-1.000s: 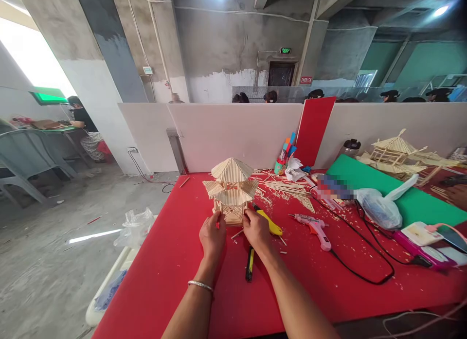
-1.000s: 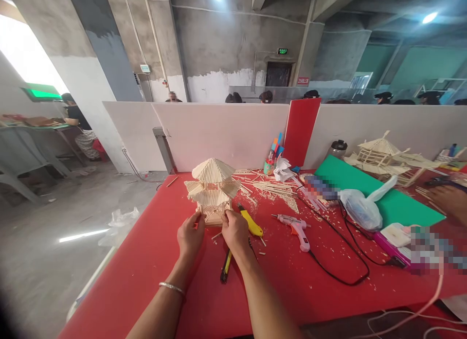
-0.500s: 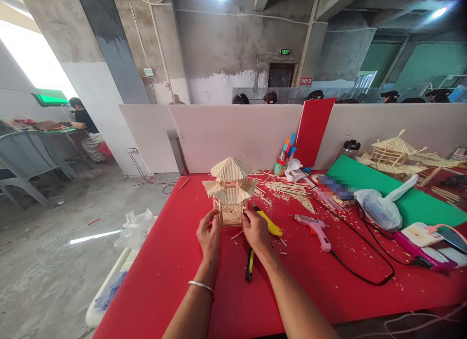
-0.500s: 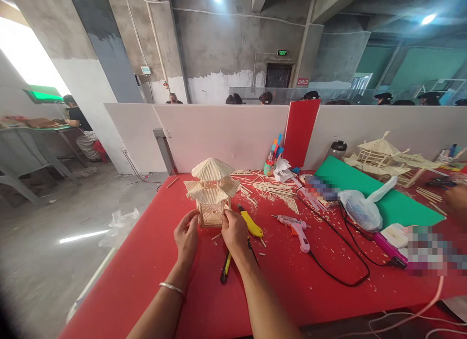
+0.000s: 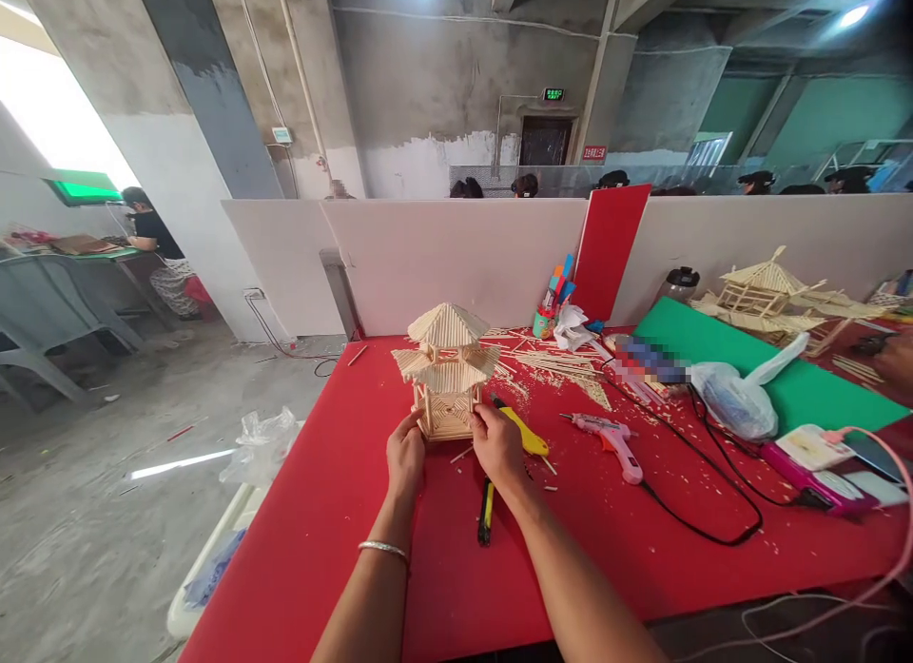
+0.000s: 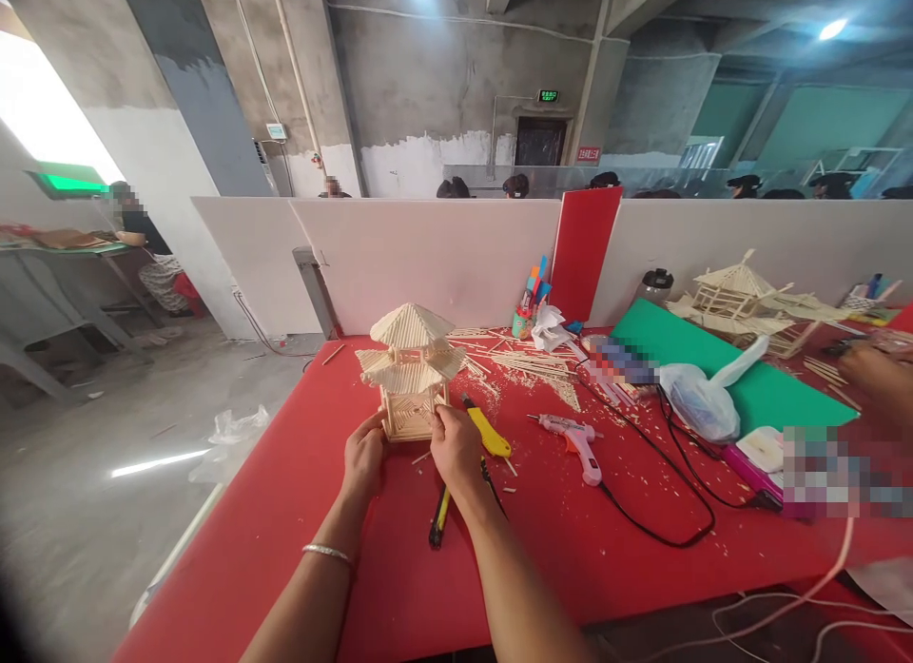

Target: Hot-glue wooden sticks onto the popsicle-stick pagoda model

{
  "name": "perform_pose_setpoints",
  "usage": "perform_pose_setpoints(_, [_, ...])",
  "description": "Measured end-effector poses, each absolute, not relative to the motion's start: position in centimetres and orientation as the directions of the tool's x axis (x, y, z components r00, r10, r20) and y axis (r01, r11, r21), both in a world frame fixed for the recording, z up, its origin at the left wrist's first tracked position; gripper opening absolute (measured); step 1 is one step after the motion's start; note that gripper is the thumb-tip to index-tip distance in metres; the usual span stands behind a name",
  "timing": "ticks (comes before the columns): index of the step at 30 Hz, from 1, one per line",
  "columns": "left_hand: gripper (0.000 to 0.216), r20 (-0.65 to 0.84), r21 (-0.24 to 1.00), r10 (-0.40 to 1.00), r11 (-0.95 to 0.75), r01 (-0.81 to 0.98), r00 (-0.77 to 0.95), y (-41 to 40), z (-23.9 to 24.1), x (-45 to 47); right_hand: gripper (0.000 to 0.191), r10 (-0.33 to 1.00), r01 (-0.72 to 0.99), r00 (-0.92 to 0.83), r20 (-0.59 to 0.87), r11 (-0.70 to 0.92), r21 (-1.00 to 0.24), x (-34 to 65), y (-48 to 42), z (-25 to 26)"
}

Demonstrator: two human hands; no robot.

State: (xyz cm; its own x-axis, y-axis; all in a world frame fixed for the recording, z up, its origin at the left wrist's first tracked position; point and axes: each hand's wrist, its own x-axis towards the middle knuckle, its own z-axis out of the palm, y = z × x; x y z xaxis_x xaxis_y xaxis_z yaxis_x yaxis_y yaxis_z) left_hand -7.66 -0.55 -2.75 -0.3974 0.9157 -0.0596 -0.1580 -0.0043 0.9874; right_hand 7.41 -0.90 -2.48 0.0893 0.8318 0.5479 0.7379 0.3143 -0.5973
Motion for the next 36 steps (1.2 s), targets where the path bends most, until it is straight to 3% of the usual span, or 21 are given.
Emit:
perform_pose_setpoints(3, [0.038, -0.257, 0.899, 0.917, 0.113, -0.422, -0.304, -0.9, -1.4, -7.4, 0.024, 0.826, 0.724, 0.137, 0.547, 0.294, -0.624, 7.6, -0.7, -2.6])
perform_pose_setpoints(6, [0.026, -0.304, 0.84, 0.905, 0.107, -0.531, -0.297, -0.9, -0.4, -7.0, 0.027, 0.818, 0.707, 0.188, 0.544, 0.272, -0.653, 7.7, -0.6, -2.7])
perform_pose_setpoints(15, [0.04, -0.35, 0.804, 0.881, 0.107, -0.585, -0.319, -0.1, -1.2, -5.9, 0.036, 0.821, 0.619, 0.2, 0.535, 0.318, -0.718, 9.1, 0.3, -3.5])
perform_pose_setpoints(22, [0.029, -0.357, 0.794, 0.9, 0.151, -0.589, -0.251, -0.3, -1.3, -5.7, 0.041, 0.83, 0.538, 0.154, 0.536, 0.385, -0.75, 10.2, 0.2, -3.0])
perform_pose_setpoints(36, [0.053, -0.211, 0.813, 0.965, 0.085, -0.576, -0.155, -1.1, -0.1, -5.8, 0.038, 0.822, 0.487, 0.045, 0.568, 0.478, -0.731, 9.8, -0.7, -1.2])
